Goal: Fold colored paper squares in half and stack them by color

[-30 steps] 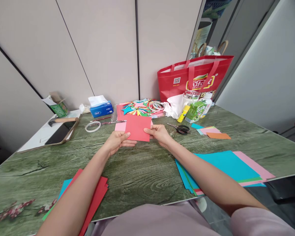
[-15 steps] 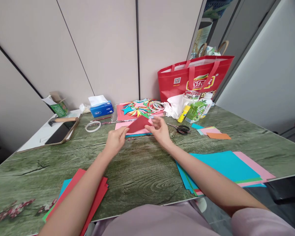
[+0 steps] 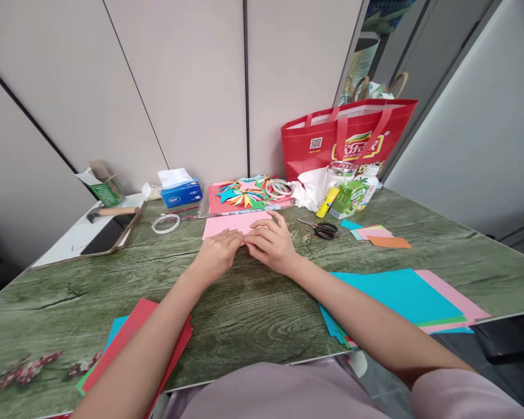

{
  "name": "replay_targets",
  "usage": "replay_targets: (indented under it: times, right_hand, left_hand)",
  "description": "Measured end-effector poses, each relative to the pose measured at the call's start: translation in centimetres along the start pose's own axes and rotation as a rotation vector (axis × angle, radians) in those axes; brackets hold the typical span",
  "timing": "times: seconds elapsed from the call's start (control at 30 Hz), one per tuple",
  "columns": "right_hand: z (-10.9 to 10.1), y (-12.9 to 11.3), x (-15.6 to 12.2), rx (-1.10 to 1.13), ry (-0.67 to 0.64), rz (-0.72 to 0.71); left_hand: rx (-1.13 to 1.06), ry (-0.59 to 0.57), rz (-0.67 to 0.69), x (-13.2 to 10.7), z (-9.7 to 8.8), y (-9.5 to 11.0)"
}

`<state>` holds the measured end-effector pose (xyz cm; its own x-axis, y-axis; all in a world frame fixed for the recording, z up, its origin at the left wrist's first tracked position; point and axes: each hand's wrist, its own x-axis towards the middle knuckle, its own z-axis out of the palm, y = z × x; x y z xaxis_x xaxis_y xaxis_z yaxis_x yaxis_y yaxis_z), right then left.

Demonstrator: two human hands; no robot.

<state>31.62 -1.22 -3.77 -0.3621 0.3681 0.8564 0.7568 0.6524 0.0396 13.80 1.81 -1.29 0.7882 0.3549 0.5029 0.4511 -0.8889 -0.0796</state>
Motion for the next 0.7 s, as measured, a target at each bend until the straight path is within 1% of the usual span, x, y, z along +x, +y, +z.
replay_targets:
  times: [0.13, 0.2, 0.3, 0.4, 0.57, 0.7]
  right_hand:
    - [-0.3, -0.4, 0.3, -0.020, -0.046, 0.014]
    - [-0.4, -0.6, 0.6, -0.031, -0.059, 0.019]
    - [-0.7, -0.3, 0.9, -0.043, -0.036, 0.004]
    - [-1.1, 0.6, 1.0, -0.052, -0.015, 0.001]
    - [-1.6, 1.8, 0.9, -0.076, -0.010, 0.013]
    - [-1.9, 2.5, 0.9, -0.096, 0.026, 0.026]
  left_hand:
    - [0.050, -0.050, 0.023, 0.0, 0.1, -0.1]
    - [0.077, -0.056, 0.026, 0.1, -0.1, -0.2]
    - [0.106, -0.032, 0.020, 0.1, -0.6, -0.5]
    - [0.108, 0.000, -0.031, 0.0, -0.9, -1.0]
    - [0.066, 0.023, -0.091, 0.0, -0.8, -1.5]
    - [0.061, 0.086, -0.144, -0.1, -0.7, -1.6]
